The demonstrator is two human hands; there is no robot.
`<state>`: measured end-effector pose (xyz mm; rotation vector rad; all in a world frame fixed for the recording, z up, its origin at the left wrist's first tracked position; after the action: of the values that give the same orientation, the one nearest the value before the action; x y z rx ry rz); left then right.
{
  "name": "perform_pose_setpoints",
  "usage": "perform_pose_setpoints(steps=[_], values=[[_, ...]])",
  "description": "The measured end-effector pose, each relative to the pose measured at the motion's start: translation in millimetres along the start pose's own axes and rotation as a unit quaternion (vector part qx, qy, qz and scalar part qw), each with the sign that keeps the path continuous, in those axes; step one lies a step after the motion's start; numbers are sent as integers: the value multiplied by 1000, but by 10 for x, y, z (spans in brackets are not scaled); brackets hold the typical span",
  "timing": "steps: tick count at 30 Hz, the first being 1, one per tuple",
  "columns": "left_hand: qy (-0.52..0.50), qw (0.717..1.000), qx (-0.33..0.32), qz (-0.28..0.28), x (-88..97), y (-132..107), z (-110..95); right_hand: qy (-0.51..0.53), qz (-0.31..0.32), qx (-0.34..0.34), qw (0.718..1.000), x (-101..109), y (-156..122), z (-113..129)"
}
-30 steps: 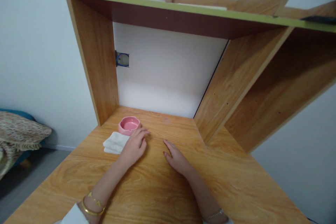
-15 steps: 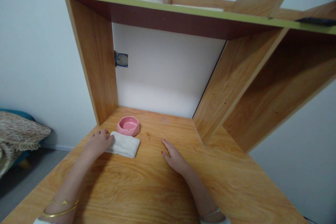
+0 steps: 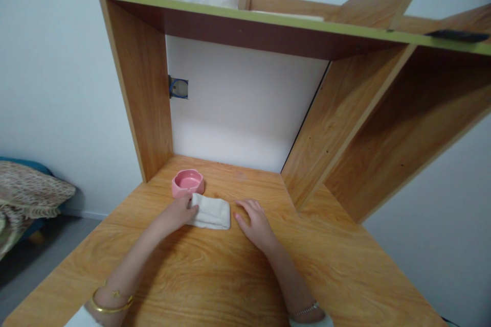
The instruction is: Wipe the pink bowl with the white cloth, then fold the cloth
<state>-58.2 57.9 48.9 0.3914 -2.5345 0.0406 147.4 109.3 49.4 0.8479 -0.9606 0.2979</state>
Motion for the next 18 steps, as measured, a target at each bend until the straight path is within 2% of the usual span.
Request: perform_pose_setpoints(steps=[5,8,11,14,18], values=[[-77,993,-45,79,-560,57,-220,-33,17,32,999,33,6,154],[-125,985,-64,105,-710,100,-282,-59,23,32,997,55,7,170],[-144,981,-77,102,-669,141,-266,-77,36,29,996,49,10,155],[-133,984,-102,52,-501,170,-236,-57,45,24,997,23,13,126],[-113,987,-116,-11,-295,181,-230,-6,16,-2,1000,23,9,41]])
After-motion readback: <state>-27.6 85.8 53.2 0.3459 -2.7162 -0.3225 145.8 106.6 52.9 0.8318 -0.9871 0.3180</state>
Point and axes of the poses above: each hand's wrist, its own y-axis towards the middle knuckle, its own x-axis out of the back of the hand, z = x × y, the point moved 8 cm from there along y, towards the middle knuckle, and after that the axes turned 10 degrees about -y, right-handed, at the moved point
